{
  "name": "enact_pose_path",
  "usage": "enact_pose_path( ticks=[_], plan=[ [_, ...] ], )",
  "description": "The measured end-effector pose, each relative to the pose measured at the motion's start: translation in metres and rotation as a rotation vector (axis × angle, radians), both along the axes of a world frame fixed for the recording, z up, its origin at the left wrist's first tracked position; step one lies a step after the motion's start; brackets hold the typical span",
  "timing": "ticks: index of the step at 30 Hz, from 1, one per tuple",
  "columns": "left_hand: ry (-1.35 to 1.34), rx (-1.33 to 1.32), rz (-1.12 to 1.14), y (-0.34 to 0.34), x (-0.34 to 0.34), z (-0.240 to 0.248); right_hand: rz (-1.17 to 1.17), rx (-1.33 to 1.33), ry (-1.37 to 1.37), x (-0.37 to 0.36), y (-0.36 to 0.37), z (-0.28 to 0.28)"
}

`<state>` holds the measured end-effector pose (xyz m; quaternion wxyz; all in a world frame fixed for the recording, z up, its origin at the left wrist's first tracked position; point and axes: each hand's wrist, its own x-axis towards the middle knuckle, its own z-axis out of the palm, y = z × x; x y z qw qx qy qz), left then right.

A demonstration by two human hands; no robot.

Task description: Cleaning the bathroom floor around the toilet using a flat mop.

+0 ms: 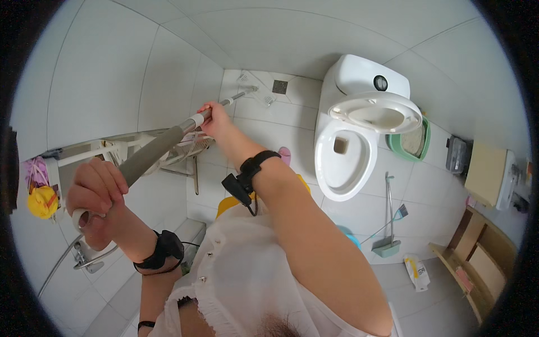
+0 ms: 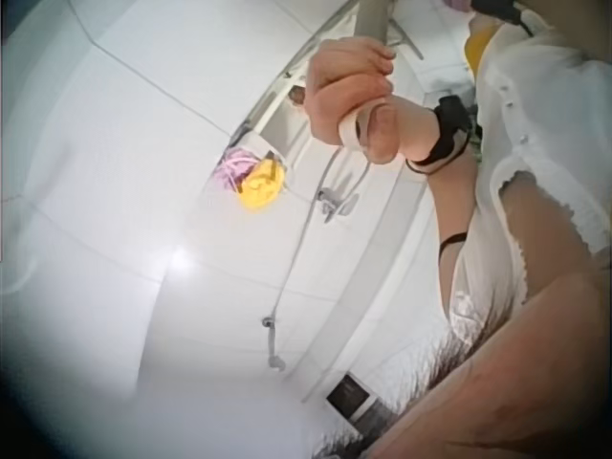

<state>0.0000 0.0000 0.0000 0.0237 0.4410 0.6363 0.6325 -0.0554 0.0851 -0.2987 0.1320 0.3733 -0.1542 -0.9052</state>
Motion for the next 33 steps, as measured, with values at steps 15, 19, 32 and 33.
enact_pose_path(
  ticks=[15, 19, 32, 33],
  plan=[
    [-0.075, 0.070, -0.408, 0.033, -0.048, 0.013, -0.096, 0.077, 0.132, 0.016, 0.047, 0.013],
    [-0.035, 0.033, -0.558, 0.047, -0.066, 0.015, -0.242, 0.086, 0.075, 0.016, 0.051, 0.018],
    [0.168, -0.065, -1.449, 0.075, -0.137, 0.037, -0.746, -0.010, 0.191, 0.018, 0.055, 0.052],
    [0.122, -0.014, -1.378, 0.078, -0.130, 0.028, -0.772, -0.004, 0.190, 0.019, 0.056, 0.053]
  ],
)
